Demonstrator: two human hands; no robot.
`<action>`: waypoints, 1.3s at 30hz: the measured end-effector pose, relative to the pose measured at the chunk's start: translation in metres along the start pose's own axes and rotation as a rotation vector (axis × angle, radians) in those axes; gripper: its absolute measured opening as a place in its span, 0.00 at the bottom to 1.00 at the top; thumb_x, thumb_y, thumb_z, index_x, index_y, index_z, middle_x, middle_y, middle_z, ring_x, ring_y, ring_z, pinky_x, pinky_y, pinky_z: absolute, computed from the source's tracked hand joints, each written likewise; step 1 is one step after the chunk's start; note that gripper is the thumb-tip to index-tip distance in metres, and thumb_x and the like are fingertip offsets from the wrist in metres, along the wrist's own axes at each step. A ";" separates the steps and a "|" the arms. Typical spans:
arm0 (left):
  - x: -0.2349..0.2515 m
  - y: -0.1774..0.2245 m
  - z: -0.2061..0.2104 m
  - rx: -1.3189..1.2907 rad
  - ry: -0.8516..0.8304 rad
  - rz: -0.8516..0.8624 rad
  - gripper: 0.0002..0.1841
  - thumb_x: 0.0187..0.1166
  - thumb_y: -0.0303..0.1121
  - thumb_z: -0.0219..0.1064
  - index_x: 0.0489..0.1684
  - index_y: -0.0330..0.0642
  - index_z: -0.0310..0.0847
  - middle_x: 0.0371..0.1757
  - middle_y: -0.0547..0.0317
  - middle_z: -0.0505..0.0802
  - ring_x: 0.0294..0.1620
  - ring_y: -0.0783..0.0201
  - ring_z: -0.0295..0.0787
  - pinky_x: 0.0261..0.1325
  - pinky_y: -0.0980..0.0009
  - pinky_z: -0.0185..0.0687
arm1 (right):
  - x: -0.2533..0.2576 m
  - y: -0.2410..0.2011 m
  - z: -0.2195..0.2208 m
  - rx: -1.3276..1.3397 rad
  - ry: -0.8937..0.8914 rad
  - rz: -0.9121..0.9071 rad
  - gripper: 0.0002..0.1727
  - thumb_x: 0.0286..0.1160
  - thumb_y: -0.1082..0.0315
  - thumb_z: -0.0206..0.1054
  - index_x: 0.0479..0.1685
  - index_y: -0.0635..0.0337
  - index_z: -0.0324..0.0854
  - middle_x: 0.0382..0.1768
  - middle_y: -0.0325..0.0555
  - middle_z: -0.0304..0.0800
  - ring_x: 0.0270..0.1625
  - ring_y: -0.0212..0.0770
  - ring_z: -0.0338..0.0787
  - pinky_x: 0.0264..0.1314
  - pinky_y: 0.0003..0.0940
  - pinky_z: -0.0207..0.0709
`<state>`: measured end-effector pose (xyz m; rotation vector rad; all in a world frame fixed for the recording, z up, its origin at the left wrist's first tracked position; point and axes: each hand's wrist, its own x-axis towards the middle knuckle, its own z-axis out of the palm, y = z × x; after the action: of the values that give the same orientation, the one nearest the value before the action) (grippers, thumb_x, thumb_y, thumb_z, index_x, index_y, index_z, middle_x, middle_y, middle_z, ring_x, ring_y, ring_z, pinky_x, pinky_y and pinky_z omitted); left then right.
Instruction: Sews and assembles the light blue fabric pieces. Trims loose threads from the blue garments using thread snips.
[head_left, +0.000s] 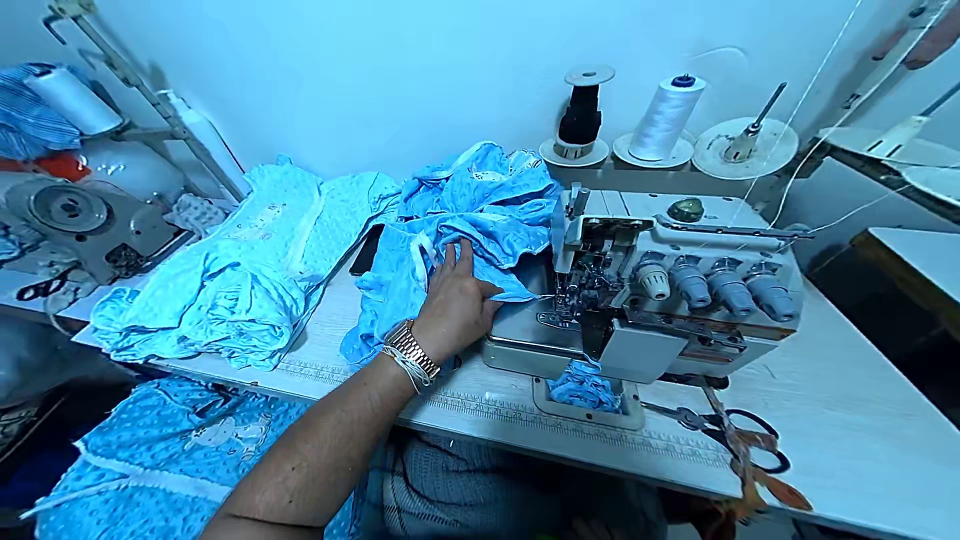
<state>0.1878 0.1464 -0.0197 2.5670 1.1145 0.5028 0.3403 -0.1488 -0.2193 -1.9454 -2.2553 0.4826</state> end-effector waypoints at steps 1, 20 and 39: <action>0.002 -0.004 -0.001 -0.038 -0.002 0.004 0.12 0.83 0.39 0.68 0.55 0.49 0.96 0.90 0.23 0.58 0.93 0.27 0.44 0.90 0.33 0.42 | 0.004 -0.001 0.001 0.013 -0.011 0.011 0.10 0.78 0.76 0.63 0.49 0.70 0.88 0.50 0.65 0.92 0.57 0.66 0.92 0.57 0.60 0.84; -0.010 -0.025 -0.012 -0.215 0.094 0.054 0.11 0.82 0.37 0.67 0.43 0.48 0.98 0.92 0.29 0.57 0.95 0.29 0.36 0.86 0.24 0.29 | 0.064 -0.018 -0.138 0.111 0.805 -0.355 0.12 0.84 0.64 0.56 0.40 0.39 0.85 0.66 0.36 0.84 0.73 0.36 0.77 0.77 0.32 0.69; -0.043 -0.028 0.009 -0.004 0.274 0.616 0.12 0.77 0.30 0.60 0.36 0.41 0.93 0.41 0.58 0.97 0.46 0.62 0.93 0.62 0.55 0.78 | 0.043 -0.003 -0.104 0.759 0.868 0.123 0.29 0.78 0.64 0.64 0.78 0.69 0.74 0.78 0.56 0.78 0.55 0.35 0.93 0.49 0.28 0.89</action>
<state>0.1470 0.1314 -0.0476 2.8725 0.3547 1.0150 0.3613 -0.0904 -0.1255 -1.4614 -1.1784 0.3292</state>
